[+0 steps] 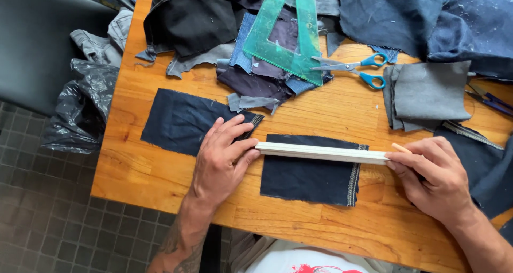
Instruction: The person marks lines on dark fabric pieces using a ruler and a white marking tool, then uses a green set square to draw additional lines. Finally, they use scissors to cut the fabric along the marked lines.
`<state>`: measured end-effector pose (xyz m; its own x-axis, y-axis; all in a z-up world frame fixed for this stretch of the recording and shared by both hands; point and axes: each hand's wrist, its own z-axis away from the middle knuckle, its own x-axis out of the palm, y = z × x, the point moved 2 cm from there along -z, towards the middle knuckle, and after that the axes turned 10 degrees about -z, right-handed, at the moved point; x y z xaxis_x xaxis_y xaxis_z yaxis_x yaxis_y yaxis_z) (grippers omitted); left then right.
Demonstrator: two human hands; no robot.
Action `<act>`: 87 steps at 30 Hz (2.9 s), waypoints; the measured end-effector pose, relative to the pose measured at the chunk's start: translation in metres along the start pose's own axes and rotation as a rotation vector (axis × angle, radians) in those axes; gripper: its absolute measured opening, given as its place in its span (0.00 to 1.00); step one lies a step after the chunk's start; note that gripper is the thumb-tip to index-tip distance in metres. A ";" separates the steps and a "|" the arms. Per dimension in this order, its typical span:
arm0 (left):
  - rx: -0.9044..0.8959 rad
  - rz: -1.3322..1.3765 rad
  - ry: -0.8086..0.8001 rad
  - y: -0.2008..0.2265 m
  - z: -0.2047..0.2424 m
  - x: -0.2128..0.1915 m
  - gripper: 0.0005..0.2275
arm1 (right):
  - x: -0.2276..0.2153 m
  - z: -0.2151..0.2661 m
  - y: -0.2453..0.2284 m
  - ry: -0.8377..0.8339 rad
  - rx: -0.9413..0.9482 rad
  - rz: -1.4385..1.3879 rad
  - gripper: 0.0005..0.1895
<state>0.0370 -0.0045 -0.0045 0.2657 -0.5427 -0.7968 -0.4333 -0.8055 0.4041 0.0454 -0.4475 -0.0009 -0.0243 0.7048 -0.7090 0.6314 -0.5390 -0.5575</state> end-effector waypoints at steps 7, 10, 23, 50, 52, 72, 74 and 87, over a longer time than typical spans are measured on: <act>0.010 -0.028 0.048 -0.001 0.001 0.006 0.06 | -0.001 0.002 0.001 0.018 0.026 0.019 0.06; 0.017 -0.042 0.058 -0.003 0.002 0.009 0.06 | -0.007 0.002 0.000 0.011 0.031 0.035 0.09; 0.011 -0.068 0.029 0.000 0.000 0.006 0.06 | 0.043 -0.105 -0.054 -0.175 0.040 -0.375 0.17; -0.010 -0.068 0.003 0.002 -0.001 0.005 0.06 | 0.060 -0.109 -0.026 -0.295 0.085 -0.387 0.02; -0.011 -0.067 0.006 0.001 -0.001 0.006 0.06 | 0.060 -0.108 -0.027 -0.241 0.107 -0.373 0.02; 0.069 0.079 0.036 0.028 0.032 -0.013 0.02 | 0.030 0.005 -0.039 0.129 0.269 0.034 0.09; 0.060 0.092 0.026 0.032 0.040 -0.018 0.02 | 0.028 0.007 -0.052 0.095 0.178 0.031 0.08; 0.020 0.135 0.026 0.023 0.052 -0.022 0.02 | 0.030 0.027 -0.054 0.097 -0.058 0.348 0.08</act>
<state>-0.0233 0.0012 -0.0009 0.2260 -0.6520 -0.7238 -0.4834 -0.7201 0.4977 -0.0107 -0.4095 -0.0043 0.2713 0.5256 -0.8063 0.6317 -0.7293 -0.2629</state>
